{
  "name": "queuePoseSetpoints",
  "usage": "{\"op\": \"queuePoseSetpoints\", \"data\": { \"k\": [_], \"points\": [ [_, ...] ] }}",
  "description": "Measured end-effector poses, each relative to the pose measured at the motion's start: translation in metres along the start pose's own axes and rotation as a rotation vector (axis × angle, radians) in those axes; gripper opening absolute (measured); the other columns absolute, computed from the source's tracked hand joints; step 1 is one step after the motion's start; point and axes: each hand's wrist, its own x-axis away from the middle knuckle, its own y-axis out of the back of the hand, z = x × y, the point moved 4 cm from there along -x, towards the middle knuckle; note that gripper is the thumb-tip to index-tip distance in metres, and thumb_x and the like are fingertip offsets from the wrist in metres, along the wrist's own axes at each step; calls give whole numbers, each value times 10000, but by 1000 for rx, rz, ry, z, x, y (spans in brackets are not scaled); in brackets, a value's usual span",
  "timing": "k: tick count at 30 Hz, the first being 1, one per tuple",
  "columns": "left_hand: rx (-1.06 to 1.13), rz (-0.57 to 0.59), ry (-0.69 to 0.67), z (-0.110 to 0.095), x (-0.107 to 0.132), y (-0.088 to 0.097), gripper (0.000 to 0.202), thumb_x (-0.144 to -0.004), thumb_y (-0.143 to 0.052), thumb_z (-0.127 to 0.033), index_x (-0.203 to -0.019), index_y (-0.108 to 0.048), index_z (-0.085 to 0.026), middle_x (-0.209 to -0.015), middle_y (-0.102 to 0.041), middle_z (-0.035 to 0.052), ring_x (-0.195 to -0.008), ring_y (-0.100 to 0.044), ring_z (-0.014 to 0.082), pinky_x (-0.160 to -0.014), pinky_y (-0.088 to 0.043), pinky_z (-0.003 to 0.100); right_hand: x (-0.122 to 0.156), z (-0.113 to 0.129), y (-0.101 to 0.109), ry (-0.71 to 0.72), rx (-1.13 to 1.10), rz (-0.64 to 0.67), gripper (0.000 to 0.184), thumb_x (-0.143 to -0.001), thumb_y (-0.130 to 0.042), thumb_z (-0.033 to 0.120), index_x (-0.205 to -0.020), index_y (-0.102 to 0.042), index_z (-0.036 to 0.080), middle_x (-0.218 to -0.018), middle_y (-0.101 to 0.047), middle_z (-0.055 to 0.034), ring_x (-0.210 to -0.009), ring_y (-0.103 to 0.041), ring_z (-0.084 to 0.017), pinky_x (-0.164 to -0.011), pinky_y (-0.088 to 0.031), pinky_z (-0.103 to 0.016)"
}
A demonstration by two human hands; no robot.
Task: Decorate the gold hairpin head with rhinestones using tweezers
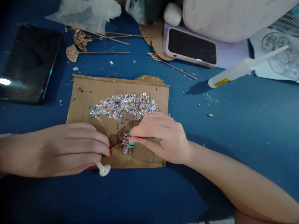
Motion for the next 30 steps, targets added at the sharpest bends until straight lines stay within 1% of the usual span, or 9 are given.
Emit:
{"op": "queuePoseSetpoints", "data": {
  "k": [6,13,16,18,20,23,26,30],
  "points": [
    [3,22,2,1,3,-2,220,-1050,-421,-148,-973,-628,-153,-1121,-711,53,-1141,-610,166,-1007,-415,310,-1,0,0,-7,-5,2,106,-960,-580,168,-880,-650,173,-704,-683,-29,-656,-628,-127,-677,-571,-304],
    [-8,19,6,0,2,-1,219,-1048,-433,-156,-967,-636,-159,-1115,-720,43,-1114,-632,163,-990,-439,309,1,-1,0,-11,-21,-2,92,-950,-591,149,-883,-651,162,-698,-688,-35,-644,-618,-128,-651,-554,-302],
    [-8,21,10,1,1,-2,244,-1060,-414,-174,-960,-636,-164,-1116,-721,38,-1103,-635,160,-974,-448,308,2,-3,2,-19,4,-50,87,-926,-609,110,-878,-650,170,-693,-690,-29,-621,-617,-132,-629,-551,-303],
    [-13,18,6,1,1,-1,261,-1065,-399,-174,-954,-635,-164,-1117,-722,35,-1103,-634,160,-987,-443,313,4,-5,5,-31,55,-103,99,-919,-612,103,-875,-647,184,-675,-679,-18,-611,-622,-139,-614,-550,-304],
    [-25,15,2,0,1,-1,277,-1068,-383,-167,-951,-635,-161,-1113,-721,37,-1105,-630,161,-1000,-435,317,5,-5,6,-43,118,-136,103,-916,-619,109,-879,-646,202,-669,-674,-7,-618,-634,-143,-630,-559,-308],
    [-31,24,7,0,2,-1,276,-1070,-382,-172,-959,-635,-165,-1107,-721,35,-1102,-627,159,-1008,-433,314,6,-4,6,-61,186,-168,115,-908,-632,106,-890,-649,218,-699,-696,-5,-643,-648,-144,-671,-566,-312],
    [-28,24,4,0,3,-2,269,-1069,-388,-182,-963,-635,-171,-1115,-721,30,-1107,-627,158,-1018,-432,312,6,-5,7,-76,213,-202,109,-914,-624,116,-875,-655,213,-705,-706,-12,-620,-636,-140,-649,-555,-309],
    [-19,17,4,0,3,-2,251,-1061,-402,-171,-960,-632,-171,-1119,-721,37,-1101,-635,161,-1003,-440,314,7,-8,8,-93,238,-231,135,-907,-616,107,-845,-673,212,-674,-697,2,-595,-642,-132,-623,-549,-287]
  ]
}}
